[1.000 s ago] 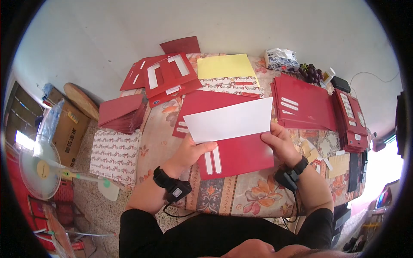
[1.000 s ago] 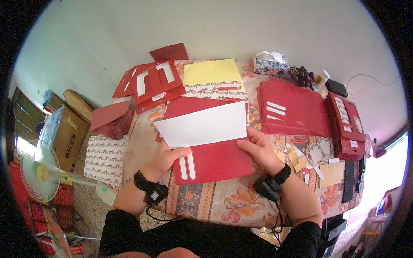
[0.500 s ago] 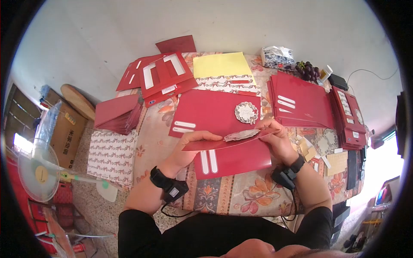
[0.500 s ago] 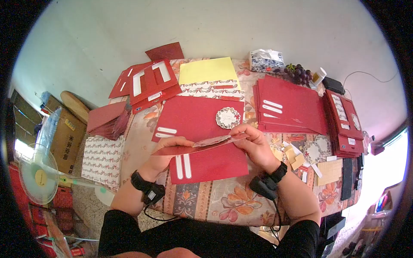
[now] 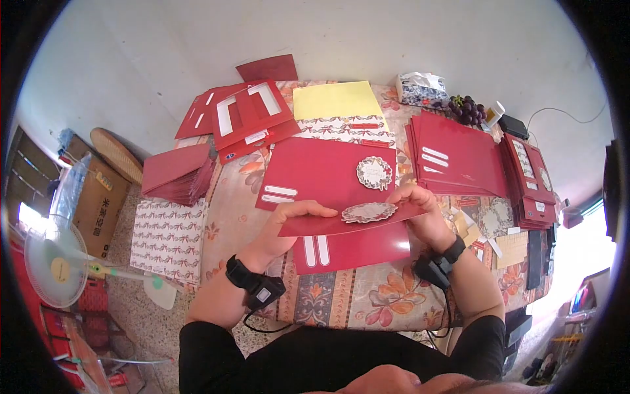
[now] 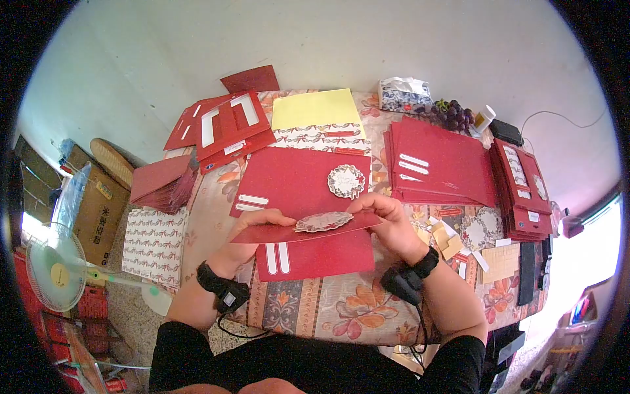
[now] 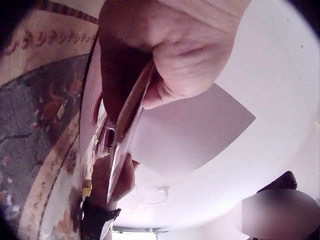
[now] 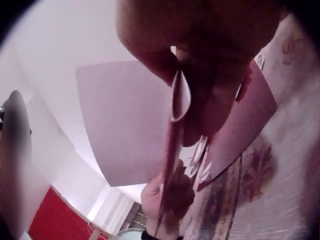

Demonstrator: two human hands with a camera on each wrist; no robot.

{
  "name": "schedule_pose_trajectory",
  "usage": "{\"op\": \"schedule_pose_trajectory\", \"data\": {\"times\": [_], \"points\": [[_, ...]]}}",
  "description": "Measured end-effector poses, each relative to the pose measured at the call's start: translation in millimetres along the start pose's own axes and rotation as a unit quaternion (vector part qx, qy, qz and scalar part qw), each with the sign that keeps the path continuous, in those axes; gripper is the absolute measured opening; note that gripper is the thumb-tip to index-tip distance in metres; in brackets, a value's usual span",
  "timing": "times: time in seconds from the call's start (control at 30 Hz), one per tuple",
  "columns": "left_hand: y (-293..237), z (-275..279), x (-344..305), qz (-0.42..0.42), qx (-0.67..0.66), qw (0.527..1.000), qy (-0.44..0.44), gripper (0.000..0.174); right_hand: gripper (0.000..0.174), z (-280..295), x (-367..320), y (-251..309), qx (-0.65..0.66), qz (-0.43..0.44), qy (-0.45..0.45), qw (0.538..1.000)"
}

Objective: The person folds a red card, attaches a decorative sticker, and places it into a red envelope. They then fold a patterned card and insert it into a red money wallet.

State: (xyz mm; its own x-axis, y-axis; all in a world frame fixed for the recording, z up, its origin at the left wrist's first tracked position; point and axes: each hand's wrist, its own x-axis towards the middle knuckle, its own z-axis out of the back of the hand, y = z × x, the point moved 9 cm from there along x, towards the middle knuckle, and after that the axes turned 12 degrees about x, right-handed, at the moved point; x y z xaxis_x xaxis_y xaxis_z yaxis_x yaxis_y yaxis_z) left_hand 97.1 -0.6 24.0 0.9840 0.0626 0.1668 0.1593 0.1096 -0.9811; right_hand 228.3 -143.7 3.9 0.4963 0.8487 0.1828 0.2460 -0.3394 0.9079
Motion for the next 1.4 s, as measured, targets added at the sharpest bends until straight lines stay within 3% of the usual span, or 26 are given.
{"op": "schedule_pose_trajectory", "data": {"times": [0.1, 0.17, 0.2, 0.27, 0.3, 0.33, 0.4, 0.43, 0.53, 0.57, 0.6, 0.67, 0.83, 0.93, 1.03, 1.13, 1.33, 1.4], "points": [[6, 2, 0, 0.049, 0.092, 0.994, 0.017, 0.035, 0.015, 5, -2, -3, 0.051, -0.024, -0.007, 0.998], [4, -8, -5, 0.108, 0.022, 0.991, 0.076, 0.061, 0.014, 13, -4, 0, 0.04, -0.04, -0.058, 0.997], [4, -6, -5, 0.108, 0.021, 0.991, 0.077, 0.061, 0.014, 11, -4, 4, 0.04, -0.04, -0.059, 0.997], [-3, -14, -5, 0.066, -0.074, 0.986, 0.133, 0.08, 0.014, 5, -3, 10, 0.042, -0.04, -0.054, 0.997], [-23, -19, -5, -0.023, -0.139, 0.975, 0.171, 0.074, 0.014, 5, -3, 11, 0.042, -0.04, -0.054, 0.997], [-21, -18, -3, -0.022, -0.139, 0.975, 0.172, 0.074, 0.014, 1, -4, 9, 0.038, -0.053, -0.035, 0.997], [22, -22, -6, 0.198, -0.219, 0.94, 0.168, 0.062, 0.015, -6, -4, 5, 0.035, -0.066, -0.015, 0.997], [50, -23, -10, 0.302, -0.116, 0.938, 0.128, 0.046, 0.015, -13, -3, 4, 0.018, -0.058, 0.013, 0.998], [43, -38, -16, 0.23, -0.015, 0.962, 0.147, 0.038, 0.015, -23, -4, 0, -0.019, -0.052, 0.054, 0.997], [58, -44, -27, 0.331, -0.082, 0.929, 0.143, 0.035, 0.014, -31, -4, 6, -0.045, -0.034, 0.071, 0.996], [58, -44, -27, 0.331, -0.083, 0.929, 0.144, 0.035, 0.014, -36, -4, 10, -0.07, -0.017, 0.087, 0.994], [49, -45, -20, 0.246, 0.077, 0.945, 0.201, 0.034, 0.015, -35, -5, 4, -0.064, -0.029, 0.088, 0.994], [56, -48, -21, 0.273, 0.017, 0.939, 0.21, 0.031, 0.02, -24, -6, -16, 0.017, -0.101, 0.063, 0.993], [51, -52, -20, 0.257, -0.008, 0.942, 0.218, 0.03, 0.022, -28, -4, -10, 0.008, -0.099, 0.064, 0.993], [52, -47, -17, 0.222, 0.024, 0.956, 0.192, 0.028, 0.023, -28, -4, -9, 0.113, -0.153, 0.042, 0.981], [47, -43, -12, 0.207, -0.008, 0.968, 0.144, 0.024, 0.023, -16, -2, -10, 0.105, -0.174, 0.042, 0.978], [46, -41, -10, 0.182, 0.046, 0.976, 0.114, 0.02, 0.029, -23, 0, -11, -0.058, -0.137, 0.02, 0.989], [40, -41, -10, 0.183, 0.093, 0.972, 0.114, 0.02, 0.023, -25, -2, -13, -0.051, -0.176, 0.011, 0.983]]}}
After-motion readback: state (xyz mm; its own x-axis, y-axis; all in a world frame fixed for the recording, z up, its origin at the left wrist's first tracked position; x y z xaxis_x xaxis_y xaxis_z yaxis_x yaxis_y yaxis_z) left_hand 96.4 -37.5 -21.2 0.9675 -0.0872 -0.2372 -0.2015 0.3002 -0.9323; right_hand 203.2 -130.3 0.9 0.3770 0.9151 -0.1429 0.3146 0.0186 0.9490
